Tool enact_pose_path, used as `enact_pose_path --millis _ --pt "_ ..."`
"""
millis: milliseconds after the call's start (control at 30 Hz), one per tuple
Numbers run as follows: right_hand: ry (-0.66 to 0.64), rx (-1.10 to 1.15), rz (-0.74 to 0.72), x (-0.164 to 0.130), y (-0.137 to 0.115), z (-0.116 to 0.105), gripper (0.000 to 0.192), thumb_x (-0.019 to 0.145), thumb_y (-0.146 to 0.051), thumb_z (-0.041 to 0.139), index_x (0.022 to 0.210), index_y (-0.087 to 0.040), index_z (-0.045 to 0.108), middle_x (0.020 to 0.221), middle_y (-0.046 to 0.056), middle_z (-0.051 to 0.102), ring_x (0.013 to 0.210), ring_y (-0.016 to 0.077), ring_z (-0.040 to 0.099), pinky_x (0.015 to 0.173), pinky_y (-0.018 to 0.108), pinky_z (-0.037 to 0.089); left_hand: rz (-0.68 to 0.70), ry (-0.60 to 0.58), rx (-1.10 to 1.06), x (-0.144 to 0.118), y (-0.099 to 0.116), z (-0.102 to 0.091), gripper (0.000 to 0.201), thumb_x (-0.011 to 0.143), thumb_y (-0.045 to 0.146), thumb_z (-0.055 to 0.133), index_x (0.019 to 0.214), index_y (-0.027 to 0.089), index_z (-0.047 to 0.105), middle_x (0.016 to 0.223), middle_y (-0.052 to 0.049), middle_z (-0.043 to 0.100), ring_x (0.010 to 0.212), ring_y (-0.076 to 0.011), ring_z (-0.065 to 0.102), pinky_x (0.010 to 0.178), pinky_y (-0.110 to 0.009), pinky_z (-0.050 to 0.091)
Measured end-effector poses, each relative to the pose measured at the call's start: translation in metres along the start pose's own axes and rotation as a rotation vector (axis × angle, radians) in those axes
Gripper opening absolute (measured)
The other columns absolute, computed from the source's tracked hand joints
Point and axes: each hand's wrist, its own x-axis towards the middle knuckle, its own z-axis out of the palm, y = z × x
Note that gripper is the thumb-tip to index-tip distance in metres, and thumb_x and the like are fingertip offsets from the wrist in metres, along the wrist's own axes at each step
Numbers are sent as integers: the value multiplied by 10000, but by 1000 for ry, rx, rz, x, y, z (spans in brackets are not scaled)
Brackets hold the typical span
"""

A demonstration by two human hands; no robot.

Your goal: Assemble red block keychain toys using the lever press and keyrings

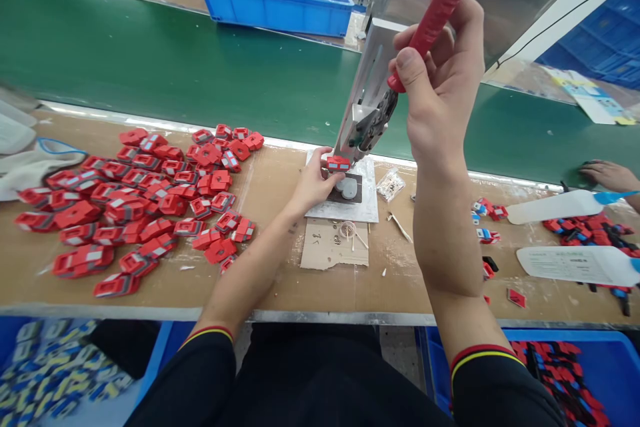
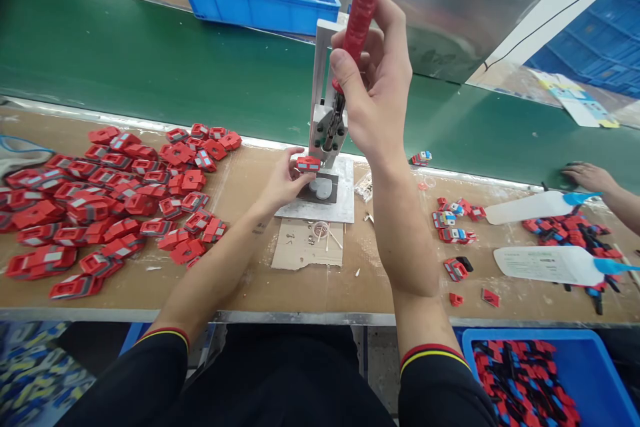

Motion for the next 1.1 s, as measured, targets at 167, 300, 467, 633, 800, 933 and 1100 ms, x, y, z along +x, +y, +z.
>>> enact_pose_path --millis 167,300,467,633,800,933,1100 --pt "13 76 26 -3 -5 2 593 947 -704 645 1413 -386 461 1304 46 647 1192 257 660 907 404 616 154 44 206 -2 -6 7 436 755 108 832 1126 244 647 1050 -38 768 977 -229 717 959 -438 559" --pt "54 29 38 -9 -13 2 550 917 -725 668 1332 -393 525 1175 18 693 1112 252 698 871 396 622 162 -8 176 -5 -13 15 429 777 104 812 1137 243 623 1040 -27 764 1007 -225 736 965 -418 559" --pt "-20 52 -143 -32 -34 -9 304 929 -531 757 1196 -401 689 1049 4 754 964 249 737 832 436 631 150 -40 152 -7 -20 19 416 799 137 794 1165 245 627 1012 -30 761 941 -215 713 929 -403 543" --pt "-237 -174 -251 -60 -47 -23 91 954 -342 739 1042 -364 743 955 -9 807 976 263 765 863 491 628 149 -3 146 -10 -15 20 391 804 162 798 1158 243 653 997 -35 769 916 -223 703 937 -400 539" --pt "-292 -233 -312 -72 -39 -27 115 956 -260 739 1033 -342 763 980 1 818 1042 251 765 891 464 614 131 12 194 -12 -10 21 407 816 176 805 1188 245 656 1045 -37 784 930 -232 706 968 -401 542" --pt "-303 -277 -290 -73 -37 -29 80 964 -295 730 1017 -342 769 962 9 815 1033 257 762 879 472 616 136 20 214 -13 -12 23 395 835 172 791 1197 249 652 1119 -48 782 997 -244 714 1012 -419 536" --pt "-299 -266 -341 -73 -39 -29 99 973 -278 716 1035 -335 769 973 13 825 1027 250 771 878 451 617 159 23 215 -13 -15 25 389 854 177 774 1217 233 646 1190 -71 774 1073 -260 714 1050 -437 524"
